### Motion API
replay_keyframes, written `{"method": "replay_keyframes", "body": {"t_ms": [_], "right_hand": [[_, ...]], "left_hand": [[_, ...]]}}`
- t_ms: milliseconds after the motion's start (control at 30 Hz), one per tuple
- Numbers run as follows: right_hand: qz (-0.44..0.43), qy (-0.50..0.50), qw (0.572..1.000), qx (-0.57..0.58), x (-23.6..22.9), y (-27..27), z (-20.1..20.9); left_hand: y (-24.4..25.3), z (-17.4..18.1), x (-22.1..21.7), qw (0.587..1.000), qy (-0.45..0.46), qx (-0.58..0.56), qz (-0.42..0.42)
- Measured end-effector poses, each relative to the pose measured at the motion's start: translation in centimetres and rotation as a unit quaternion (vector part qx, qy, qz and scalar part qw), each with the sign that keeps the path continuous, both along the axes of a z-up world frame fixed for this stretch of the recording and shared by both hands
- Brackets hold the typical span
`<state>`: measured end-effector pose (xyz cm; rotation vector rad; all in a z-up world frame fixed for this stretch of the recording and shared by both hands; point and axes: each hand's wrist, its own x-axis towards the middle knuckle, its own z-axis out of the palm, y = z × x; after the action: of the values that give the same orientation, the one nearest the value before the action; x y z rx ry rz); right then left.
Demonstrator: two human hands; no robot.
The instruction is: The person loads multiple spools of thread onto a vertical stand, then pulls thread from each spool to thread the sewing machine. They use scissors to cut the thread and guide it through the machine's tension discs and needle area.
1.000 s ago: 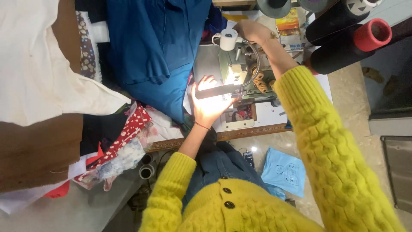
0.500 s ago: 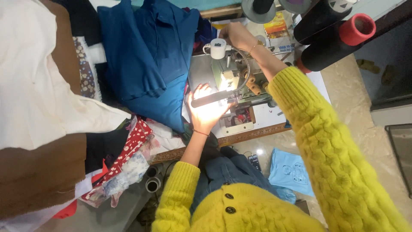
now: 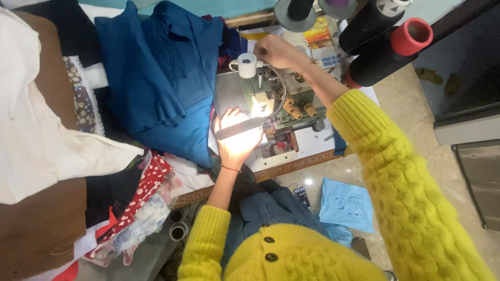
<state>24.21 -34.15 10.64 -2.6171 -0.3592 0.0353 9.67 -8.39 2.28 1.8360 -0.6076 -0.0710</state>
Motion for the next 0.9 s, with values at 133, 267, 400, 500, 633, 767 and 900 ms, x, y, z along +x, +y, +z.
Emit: {"method": "replay_keyframes", "body": {"t_ms": [133,267,400,500,633,767,900], "right_hand": [[-0.033,-0.081,0.996,0.026,-3.5,1.0,4.3],[-0.055,-0.252,0.965,0.052,-11.6,3.6,11.4],[-0.109,-0.331,0.917,0.193,-19.3,4.4,12.1],[-0.191,-0.373,0.877,0.236,-22.6,1.8,7.0],[-0.332,-0.336,0.838,0.273,-25.2,-2.2,-0.4],[-0.418,-0.212,0.842,0.267,-25.8,-4.8,-4.6],[-0.437,-0.087,0.86,0.248,-23.7,-6.9,-6.7]], "left_hand": [[2.4,2.9,-0.3,0.974,-0.203,-0.03,0.099],[4.8,2.2,1.5,0.984,-0.11,0.005,0.139],[5.5,0.6,3.2,0.937,-0.219,0.178,0.205],[3.9,0.3,2.0,0.935,-0.222,0.164,0.224],[1.0,-3.2,1.3,0.977,0.052,-0.205,-0.012],[-0.8,-1.5,2.3,0.943,-0.295,0.125,0.085],[-2.8,-6.8,4.2,0.801,0.275,-0.532,-0.019]]}}
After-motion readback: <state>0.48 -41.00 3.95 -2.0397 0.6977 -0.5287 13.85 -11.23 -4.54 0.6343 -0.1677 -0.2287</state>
